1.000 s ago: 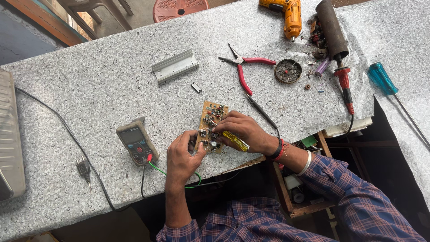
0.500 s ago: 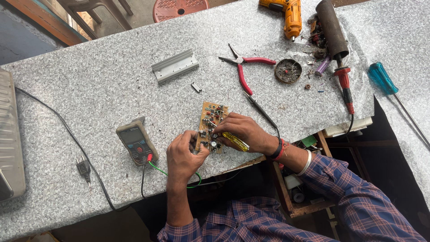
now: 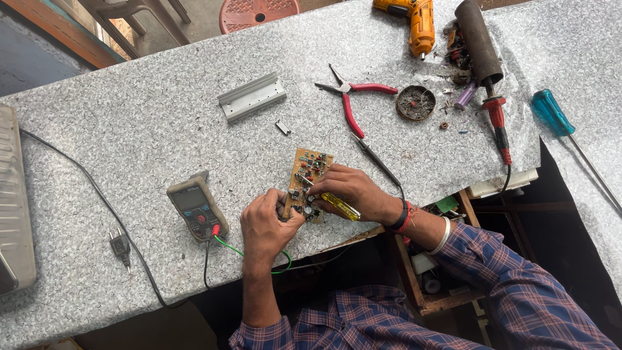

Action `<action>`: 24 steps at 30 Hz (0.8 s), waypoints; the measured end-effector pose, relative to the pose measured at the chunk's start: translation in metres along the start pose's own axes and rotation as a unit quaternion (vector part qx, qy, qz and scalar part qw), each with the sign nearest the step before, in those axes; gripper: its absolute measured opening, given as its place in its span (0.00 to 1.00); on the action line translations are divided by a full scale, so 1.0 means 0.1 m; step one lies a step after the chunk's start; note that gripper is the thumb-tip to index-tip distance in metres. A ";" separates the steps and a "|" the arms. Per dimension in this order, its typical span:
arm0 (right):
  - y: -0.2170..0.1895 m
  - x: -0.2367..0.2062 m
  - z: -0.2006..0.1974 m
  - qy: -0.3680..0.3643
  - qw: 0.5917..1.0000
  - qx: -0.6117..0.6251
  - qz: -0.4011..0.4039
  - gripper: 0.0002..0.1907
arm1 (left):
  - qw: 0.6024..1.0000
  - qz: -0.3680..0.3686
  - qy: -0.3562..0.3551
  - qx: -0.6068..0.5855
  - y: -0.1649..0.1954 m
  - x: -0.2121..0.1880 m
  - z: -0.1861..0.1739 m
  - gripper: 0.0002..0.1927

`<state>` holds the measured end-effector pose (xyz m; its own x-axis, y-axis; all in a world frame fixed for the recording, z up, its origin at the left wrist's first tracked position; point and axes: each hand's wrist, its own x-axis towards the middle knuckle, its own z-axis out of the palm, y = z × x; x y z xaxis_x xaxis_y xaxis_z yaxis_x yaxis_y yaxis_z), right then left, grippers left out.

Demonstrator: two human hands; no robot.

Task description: The person holds a green circuit board on a workbench and uses a screwdriver to unscrew and work on its components, flipping the board over to access both sides. A multimeter with test leads sits beside the board as they continue working on the board and a smaller board section.

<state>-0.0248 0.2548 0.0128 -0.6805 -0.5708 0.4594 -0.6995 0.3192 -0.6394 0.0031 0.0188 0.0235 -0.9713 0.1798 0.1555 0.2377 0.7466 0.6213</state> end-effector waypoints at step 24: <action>-0.01 -0.01 0.02 0.009 1.000 0.002 0.029 0.16 | 0.997 0.065 -0.015 -0.031 0.02 -0.07 -0.05 0.35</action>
<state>-0.0231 0.2540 0.0115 -0.7232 -0.5377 0.4334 -0.6583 0.3471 -0.6680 0.0104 0.0158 0.0270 -0.9319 0.2918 0.2156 0.3603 0.6751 0.6437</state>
